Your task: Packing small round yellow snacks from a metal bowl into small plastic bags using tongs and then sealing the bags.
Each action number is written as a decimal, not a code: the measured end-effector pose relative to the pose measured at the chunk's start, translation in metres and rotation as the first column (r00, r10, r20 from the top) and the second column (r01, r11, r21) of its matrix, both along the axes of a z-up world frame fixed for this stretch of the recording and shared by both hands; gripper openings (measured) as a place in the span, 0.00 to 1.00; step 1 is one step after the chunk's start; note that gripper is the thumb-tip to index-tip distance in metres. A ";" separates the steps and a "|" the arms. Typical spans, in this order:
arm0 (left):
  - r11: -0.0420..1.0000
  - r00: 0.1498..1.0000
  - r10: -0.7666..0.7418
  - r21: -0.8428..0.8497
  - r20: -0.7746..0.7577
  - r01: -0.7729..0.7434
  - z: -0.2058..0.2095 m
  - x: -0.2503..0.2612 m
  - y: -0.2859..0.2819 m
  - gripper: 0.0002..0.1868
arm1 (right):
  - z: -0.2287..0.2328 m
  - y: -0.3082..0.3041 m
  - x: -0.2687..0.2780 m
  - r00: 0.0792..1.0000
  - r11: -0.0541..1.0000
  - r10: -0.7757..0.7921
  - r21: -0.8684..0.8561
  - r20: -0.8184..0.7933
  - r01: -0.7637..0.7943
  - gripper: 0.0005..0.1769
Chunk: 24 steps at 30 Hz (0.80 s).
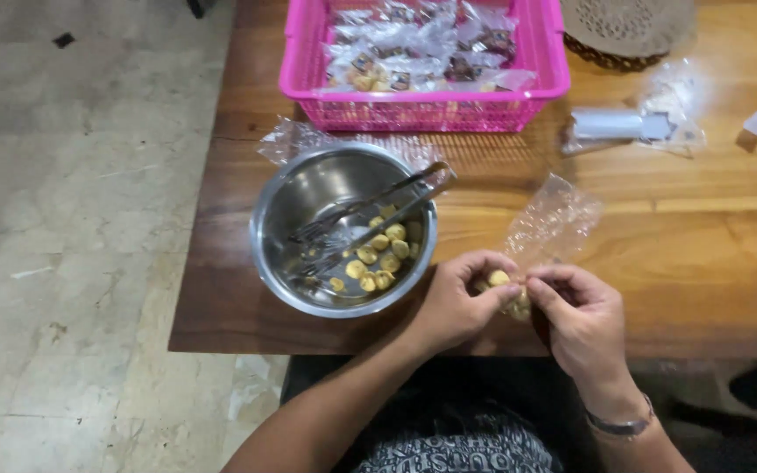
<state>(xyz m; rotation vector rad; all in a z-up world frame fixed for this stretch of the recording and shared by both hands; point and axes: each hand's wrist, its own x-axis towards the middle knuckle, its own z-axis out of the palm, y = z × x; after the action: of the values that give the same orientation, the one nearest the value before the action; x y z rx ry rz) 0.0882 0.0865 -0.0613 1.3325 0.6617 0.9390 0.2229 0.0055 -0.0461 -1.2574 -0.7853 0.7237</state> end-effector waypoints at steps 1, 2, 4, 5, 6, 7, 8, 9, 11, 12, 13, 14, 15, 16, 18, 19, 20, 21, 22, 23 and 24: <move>0.999 0.999 -0.041 0.007 0.008 0.041 0.002 -0.001 0.001 0.10 | -0.005 -0.001 0.004 1.000 0.999 0.005 -0.042 0.015 -0.004 0.06; 0.996 0.996 -0.090 0.012 0.016 0.089 0.002 0.000 0.000 0.07 | -0.011 -0.004 0.010 0.999 0.996 0.002 -0.087 0.032 0.000 0.04; 0.993 0.993 -0.116 0.009 0.028 0.115 0.015 -0.006 0.001 0.08 | -0.008 -0.002 0.007 1.000 0.994 0.005 -0.107 0.006 -0.004 0.05; 0.987 0.987 -0.158 -0.009 0.038 0.159 0.020 -0.007 -0.001 0.09 | -0.007 -0.004 0.007 1.000 0.990 -0.011 -0.143 -0.023 0.007 0.05; 0.988 0.988 -0.151 -0.005 0.042 0.152 0.016 -0.008 0.000 0.09 | -0.019 -0.006 0.012 1.000 0.990 -0.004 -0.140 -0.019 0.001 0.05; 0.985 0.985 -0.172 0.029 0.005 0.172 0.012 -0.009 0.001 0.09 | -0.030 -0.009 0.018 0.998 0.997 0.050 -0.065 -0.027 -0.052 0.07; 0.979 0.981 -0.191 0.063 -0.031 0.193 0.008 -0.009 0.002 0.09 | -0.041 -0.011 0.025 0.994 0.994 0.105 0.011 -0.030 -0.104 0.09; 0.980 0.982 -0.185 0.067 -0.027 0.186 0.004 -0.012 0.005 0.09 | -0.019 -0.013 0.021 0.994 0.994 0.111 0.013 -0.025 -0.111 0.09; 0.849 0.847 -0.507 -0.079 0.158 0.523 -0.003 -0.018 0.012 0.15 | 0.024 -0.019 0.013 0.741 0.825 0.560 0.332 -0.371 -0.458 0.49; 0.851 0.848 -0.505 -0.072 0.159 0.521 -0.002 -0.021 0.011 0.15 | 0.030 -0.024 0.011 0.741 0.822 0.564 0.334 -0.365 -0.462 0.49; 0.682 0.686 -0.627 -0.164 0.370 0.712 -0.002 -0.024 0.010 0.16 | 0.036 -0.029 0.009 0.783 0.855 0.518 0.249 -0.344 -0.456 0.55; 0.461 0.481 -0.664 -0.193 0.573 0.866 -0.001 -0.026 0.011 0.18 | 0.042 -0.032 0.007 0.823 0.881 0.474 0.167 -0.314 -0.444 0.62; 0.467 0.481 -0.668 -0.184 0.568 0.865 -0.003 -0.024 0.016 0.18 | 0.030 -0.022 0.025 0.822 0.877 0.481 0.174 -0.305 -0.448 0.62; 0.339 0.366 -0.749 -0.155 0.552 0.928 -0.006 -0.023 0.017 0.18 | 0.017 -0.017 0.041 0.719 0.723 0.682 0.276 -0.138 -0.633 0.60; 0.199 0.237 -0.816 -0.128 0.527 0.972 -0.003 -0.019 0.021 0.19 | 0.018 -0.014 0.049 0.569 0.522 0.821 0.333 0.055 -0.785 0.57; 0.176 0.195 -0.885 -0.084 0.422 0.981 0.004 -0.017 0.023 0.18 | 0.031 -0.017 0.041 0.648 0.565 0.709 0.328 0.276 -0.757 0.32; 0.150 0.157 -0.936 -0.045 0.315 0.988 0.009 -0.015 0.022 0.18 | 0.045 -0.021 0.033 0.684 0.607 0.556 0.331 0.473 -0.723 0.09; 0.149 0.156 -0.935 -0.046 0.318 0.988 0.012 -0.012 0.022 0.18 | 0.055 -0.022 0.031 0.684 0.608 0.557 0.330 0.471 -0.722 0.09; 0.256 0.261 -0.953 -0.051 0.151 0.965 0.016 -0.009 0.024 0.14 | 0.066 -0.020 0.029 0.656 0.596 0.540 0.309 0.528 -0.741 0.16; 0.360 0.359 -0.933 -0.037 -0.020 0.932 0.020 -0.005 0.026 0.11 | 0.077 -0.019 0.027 0.624 0.585 0.522 0.288 0.582 -0.758 0.32; 0.357 0.357 -0.934 -0.038 -0.021 0.933 0.041 -0.007 0.025 0.11 | 0.073 -0.020 0.030 0.625 0.587 0.520 0.288 0.582 -0.757 0.32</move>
<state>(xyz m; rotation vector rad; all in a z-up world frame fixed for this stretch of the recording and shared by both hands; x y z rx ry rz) 0.0811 0.1119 -0.0204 1.4091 -0.1651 -0.0798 0.2530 -0.0144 0.0270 -0.5872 -1.7768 0.7413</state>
